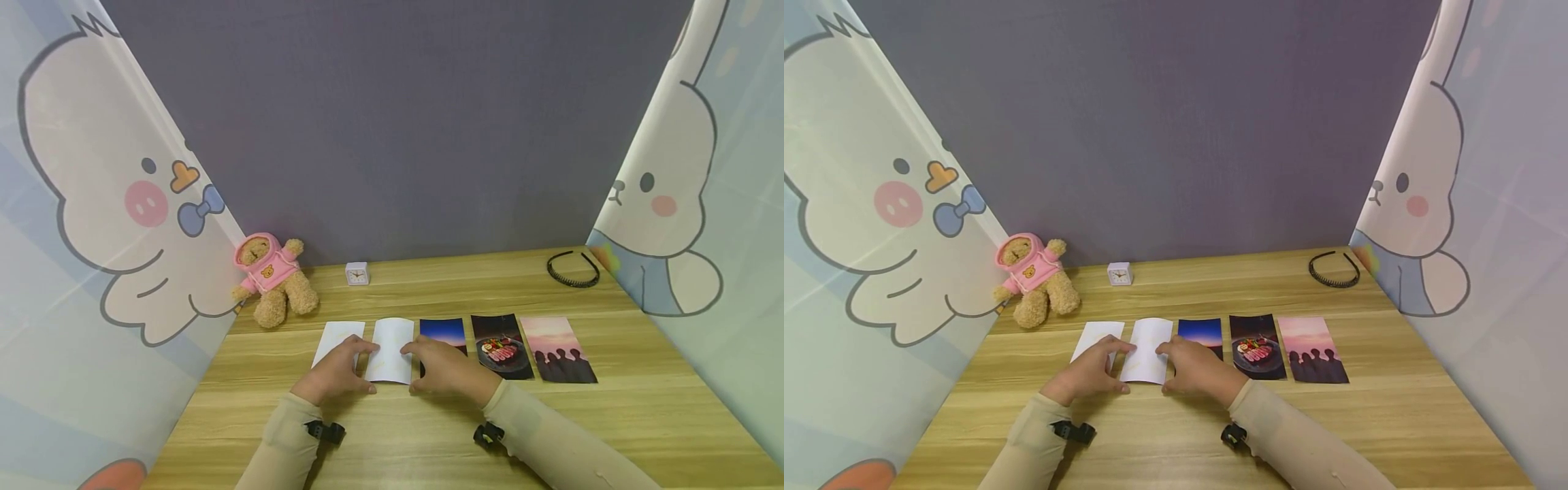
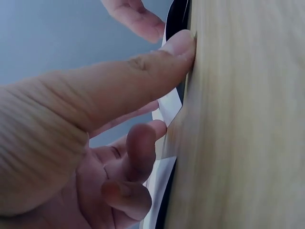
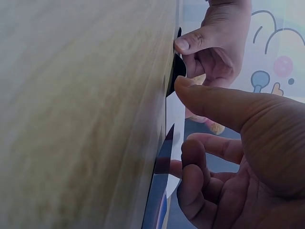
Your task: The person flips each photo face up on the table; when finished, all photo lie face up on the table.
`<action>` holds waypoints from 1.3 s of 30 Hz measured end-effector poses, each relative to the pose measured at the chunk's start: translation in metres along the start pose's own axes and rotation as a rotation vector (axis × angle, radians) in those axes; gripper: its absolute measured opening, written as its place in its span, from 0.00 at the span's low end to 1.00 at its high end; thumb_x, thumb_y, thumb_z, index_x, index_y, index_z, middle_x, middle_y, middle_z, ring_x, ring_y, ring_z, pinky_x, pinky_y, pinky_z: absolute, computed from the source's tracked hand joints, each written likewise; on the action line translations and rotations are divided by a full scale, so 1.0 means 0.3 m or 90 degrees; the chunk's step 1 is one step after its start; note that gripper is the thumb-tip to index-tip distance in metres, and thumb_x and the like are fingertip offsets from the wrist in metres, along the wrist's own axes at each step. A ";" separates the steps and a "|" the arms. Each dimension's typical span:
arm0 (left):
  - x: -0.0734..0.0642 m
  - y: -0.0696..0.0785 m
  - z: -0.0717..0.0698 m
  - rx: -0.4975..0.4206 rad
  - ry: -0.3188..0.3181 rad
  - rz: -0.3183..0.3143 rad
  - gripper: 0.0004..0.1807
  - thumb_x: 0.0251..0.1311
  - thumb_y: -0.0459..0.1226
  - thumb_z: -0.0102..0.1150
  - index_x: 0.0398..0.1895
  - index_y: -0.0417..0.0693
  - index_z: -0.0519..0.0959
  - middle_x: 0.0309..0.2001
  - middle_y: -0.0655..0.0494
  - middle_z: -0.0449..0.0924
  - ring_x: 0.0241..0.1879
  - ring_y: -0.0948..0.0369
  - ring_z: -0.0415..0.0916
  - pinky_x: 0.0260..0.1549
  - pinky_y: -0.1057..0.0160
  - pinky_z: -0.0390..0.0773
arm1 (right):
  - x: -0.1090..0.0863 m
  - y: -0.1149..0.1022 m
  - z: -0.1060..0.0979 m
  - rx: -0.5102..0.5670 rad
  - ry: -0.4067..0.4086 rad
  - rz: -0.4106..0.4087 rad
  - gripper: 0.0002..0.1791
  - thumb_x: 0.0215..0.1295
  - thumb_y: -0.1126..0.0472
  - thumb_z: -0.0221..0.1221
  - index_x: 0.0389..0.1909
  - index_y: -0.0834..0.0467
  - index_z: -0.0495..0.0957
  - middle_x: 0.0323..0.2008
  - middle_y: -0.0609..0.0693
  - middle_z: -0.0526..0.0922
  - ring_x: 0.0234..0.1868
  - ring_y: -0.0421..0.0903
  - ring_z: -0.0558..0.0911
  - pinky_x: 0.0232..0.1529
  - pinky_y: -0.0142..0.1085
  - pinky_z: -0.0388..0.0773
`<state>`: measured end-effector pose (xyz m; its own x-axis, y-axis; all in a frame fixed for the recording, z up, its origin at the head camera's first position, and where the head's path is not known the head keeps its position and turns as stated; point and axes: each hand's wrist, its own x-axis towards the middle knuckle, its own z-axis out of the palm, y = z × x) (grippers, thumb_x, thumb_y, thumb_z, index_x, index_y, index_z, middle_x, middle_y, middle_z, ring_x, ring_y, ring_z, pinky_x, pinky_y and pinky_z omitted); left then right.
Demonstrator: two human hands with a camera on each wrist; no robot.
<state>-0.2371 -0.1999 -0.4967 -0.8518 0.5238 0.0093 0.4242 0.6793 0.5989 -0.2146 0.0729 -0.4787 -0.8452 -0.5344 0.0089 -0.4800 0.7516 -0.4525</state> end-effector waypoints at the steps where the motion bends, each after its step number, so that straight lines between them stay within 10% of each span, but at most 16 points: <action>1: 0.000 0.002 0.001 0.006 0.003 0.000 0.44 0.44 0.42 0.88 0.68 0.48 0.78 0.58 0.51 0.74 0.40 0.59 0.75 0.45 0.58 0.78 | 0.000 0.000 0.000 -0.002 0.000 0.000 0.39 0.53 0.49 0.81 0.66 0.54 0.79 0.68 0.61 0.75 0.62 0.57 0.80 0.60 0.52 0.78; 6: 0.001 0.008 0.003 0.029 0.019 0.014 0.39 0.48 0.42 0.86 0.66 0.49 0.81 0.55 0.53 0.75 0.50 0.57 0.76 0.52 0.53 0.78 | 0.001 0.002 0.001 -0.009 0.002 -0.003 0.38 0.53 0.49 0.80 0.66 0.54 0.79 0.68 0.61 0.76 0.62 0.57 0.80 0.60 0.51 0.78; 13: -0.006 0.008 -0.004 0.043 0.011 0.036 0.27 0.55 0.45 0.82 0.60 0.57 0.86 0.52 0.58 0.75 0.31 0.64 0.71 0.34 0.63 0.77 | 0.004 0.004 0.002 -0.013 0.001 -0.016 0.38 0.54 0.48 0.80 0.66 0.52 0.80 0.64 0.58 0.78 0.56 0.52 0.83 0.55 0.48 0.81; 39: 0.003 -0.004 0.000 -0.033 0.032 0.073 0.04 0.71 0.42 0.68 0.40 0.64 0.90 0.40 0.72 0.81 0.31 0.65 0.73 0.33 0.64 0.77 | -0.004 0.015 0.004 0.004 0.007 -0.030 0.30 0.56 0.50 0.79 0.60 0.51 0.84 0.52 0.45 0.77 0.43 0.40 0.79 0.46 0.40 0.80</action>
<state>-0.2383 -0.2002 -0.4973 -0.8138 0.5687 0.1198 0.5043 0.5885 0.6320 -0.2154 0.0764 -0.4818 -0.8237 -0.5655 0.0402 -0.5186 0.7229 -0.4567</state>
